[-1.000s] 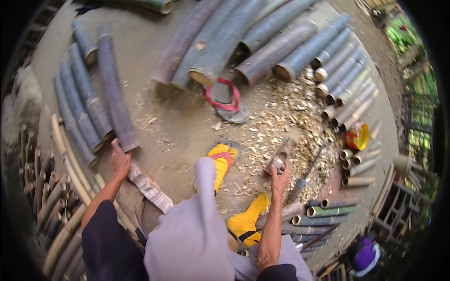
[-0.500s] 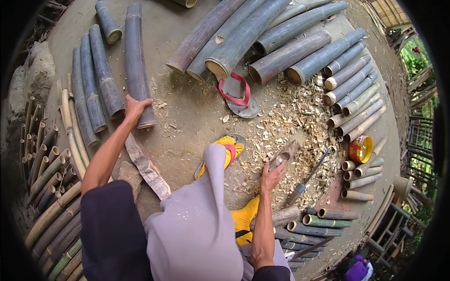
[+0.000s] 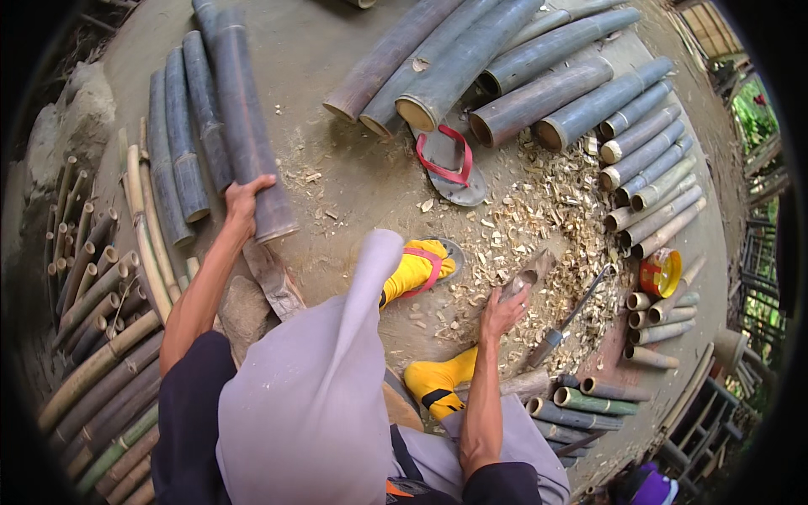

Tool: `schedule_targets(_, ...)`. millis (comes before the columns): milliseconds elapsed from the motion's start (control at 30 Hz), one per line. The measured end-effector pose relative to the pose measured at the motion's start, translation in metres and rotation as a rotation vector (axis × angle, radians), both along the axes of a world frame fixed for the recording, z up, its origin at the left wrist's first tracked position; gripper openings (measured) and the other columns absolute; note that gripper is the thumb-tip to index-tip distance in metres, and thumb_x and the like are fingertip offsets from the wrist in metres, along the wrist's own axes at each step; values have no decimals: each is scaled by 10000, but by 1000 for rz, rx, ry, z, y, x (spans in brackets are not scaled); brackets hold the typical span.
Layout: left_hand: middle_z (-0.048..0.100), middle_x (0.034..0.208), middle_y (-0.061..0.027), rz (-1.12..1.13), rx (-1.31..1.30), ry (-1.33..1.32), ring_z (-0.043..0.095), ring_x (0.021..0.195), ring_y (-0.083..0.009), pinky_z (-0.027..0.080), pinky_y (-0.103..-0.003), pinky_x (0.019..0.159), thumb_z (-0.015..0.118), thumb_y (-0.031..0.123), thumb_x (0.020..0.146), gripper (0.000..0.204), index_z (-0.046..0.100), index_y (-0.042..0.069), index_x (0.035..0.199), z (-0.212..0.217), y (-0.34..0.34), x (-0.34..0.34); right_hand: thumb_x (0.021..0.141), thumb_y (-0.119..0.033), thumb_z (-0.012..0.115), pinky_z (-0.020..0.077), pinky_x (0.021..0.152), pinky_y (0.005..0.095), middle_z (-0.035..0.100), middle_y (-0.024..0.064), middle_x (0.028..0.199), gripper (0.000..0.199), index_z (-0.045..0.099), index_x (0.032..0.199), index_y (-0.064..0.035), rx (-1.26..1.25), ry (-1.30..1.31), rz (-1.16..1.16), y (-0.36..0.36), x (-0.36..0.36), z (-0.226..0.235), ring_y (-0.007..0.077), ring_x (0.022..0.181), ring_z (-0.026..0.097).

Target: The person sits on the ground and uses a knife to shave and smooth the ends of bamboo poles. They repeatedly pick up poles, rotate them, and scrape the surface to remove rough edges, then place the finished pieces into a growing pile.

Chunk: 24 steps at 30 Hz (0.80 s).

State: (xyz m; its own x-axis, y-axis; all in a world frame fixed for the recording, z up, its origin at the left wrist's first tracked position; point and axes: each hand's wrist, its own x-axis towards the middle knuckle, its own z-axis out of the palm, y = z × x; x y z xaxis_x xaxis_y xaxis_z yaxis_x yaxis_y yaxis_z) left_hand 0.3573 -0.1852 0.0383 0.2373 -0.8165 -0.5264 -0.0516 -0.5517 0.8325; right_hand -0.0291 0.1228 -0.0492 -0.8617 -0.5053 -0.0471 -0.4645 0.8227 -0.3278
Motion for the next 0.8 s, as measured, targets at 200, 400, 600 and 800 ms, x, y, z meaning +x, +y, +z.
schedule_targets(200, 611, 948, -124, 110, -91, -165, 621, 769, -224, 529, -341, 710, 826, 136, 601, 605, 516, -74, 1076, 7, -13, 68, 845, -257, 615, 315, 1000, 506, 415, 289, 1305, 699, 290, 1408, 0, 10, -19, 0, 1, -3, 0, 455, 1176, 394)
schedule_targets(400, 586, 1102, -172, 87, -33, -428, 602, 929, -266, 481, -341, 831, 835, 191, 591, 848, 419, -127, 1258, -2, -60, 165, 676, -95, 576, 356, 996, 433, 549, 231, 1176, 615, 484, 1274, 14, -254, -150, 61, 7, -31, 1, 375, 1114, 500)
schedule_targets(600, 402, 1320, -214, -83, -51, -1314, 374, 1237, -360, 307, -456, 1035, 769, 231, 644, 826, 406, 100, 1374, -30, -73, 181, 685, -91, 573, 462, 867, 391, 619, 197, 1035, 484, 575, 1162, -9, -366, -245, 122, -21, -57, 30, 341, 967, 586)
schedule_targets(800, 421, 1291, -153, -353, -762, -1290, 389, 1219, -336, 285, -443, 1038, 739, 143, 666, 676, 476, 106, 1288, -19, -77, 50, 713, -125, 640, 474, 769, 416, 585, 162, 875, 392, 563, 1091, -57, -337, -282, 485, -6, 13, 58, 308, 821, 566)
